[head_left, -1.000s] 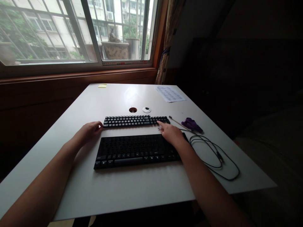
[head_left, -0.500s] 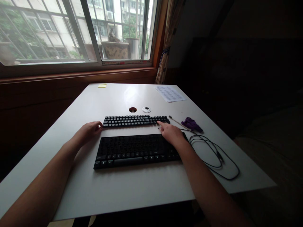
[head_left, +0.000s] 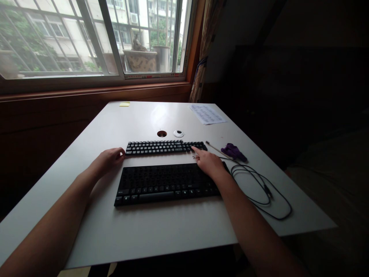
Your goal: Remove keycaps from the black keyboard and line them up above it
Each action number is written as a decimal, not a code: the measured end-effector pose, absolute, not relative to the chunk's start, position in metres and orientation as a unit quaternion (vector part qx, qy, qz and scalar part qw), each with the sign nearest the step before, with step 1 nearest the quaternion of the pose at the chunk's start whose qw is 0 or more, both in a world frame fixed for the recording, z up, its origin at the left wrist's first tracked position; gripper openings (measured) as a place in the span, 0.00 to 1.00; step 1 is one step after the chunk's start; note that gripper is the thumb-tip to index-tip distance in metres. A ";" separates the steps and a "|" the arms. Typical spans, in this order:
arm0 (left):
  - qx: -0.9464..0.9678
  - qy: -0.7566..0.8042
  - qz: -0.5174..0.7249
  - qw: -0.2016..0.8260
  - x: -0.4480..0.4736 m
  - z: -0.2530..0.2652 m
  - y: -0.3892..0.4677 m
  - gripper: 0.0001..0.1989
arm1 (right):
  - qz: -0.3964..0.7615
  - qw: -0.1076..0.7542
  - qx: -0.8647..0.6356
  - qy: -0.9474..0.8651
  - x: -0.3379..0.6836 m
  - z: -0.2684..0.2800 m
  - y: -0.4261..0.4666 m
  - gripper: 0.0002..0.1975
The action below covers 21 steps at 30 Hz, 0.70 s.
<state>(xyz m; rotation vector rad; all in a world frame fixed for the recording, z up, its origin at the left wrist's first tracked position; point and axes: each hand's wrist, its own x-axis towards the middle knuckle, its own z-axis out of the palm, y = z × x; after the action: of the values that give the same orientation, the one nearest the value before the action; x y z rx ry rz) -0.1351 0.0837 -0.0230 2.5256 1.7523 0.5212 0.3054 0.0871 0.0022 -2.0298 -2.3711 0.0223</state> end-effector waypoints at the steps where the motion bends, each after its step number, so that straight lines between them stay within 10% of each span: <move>1: 0.810 0.562 0.167 0.011 -0.135 -0.023 0.083 0.10 | 0.007 0.008 -0.649 -0.760 0.305 0.003 0.087 0.28; 21: 0.808 0.568 0.158 0.016 -0.136 -0.024 0.085 0.10 | 0.020 -0.008 -0.633 -0.774 0.305 0.005 0.087 0.29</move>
<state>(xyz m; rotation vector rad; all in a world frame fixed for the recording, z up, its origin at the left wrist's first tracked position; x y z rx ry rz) -0.1364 0.0849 -0.0242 2.5116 1.7661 0.4920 0.3046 0.0869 0.0052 -1.9977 -2.4449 0.0633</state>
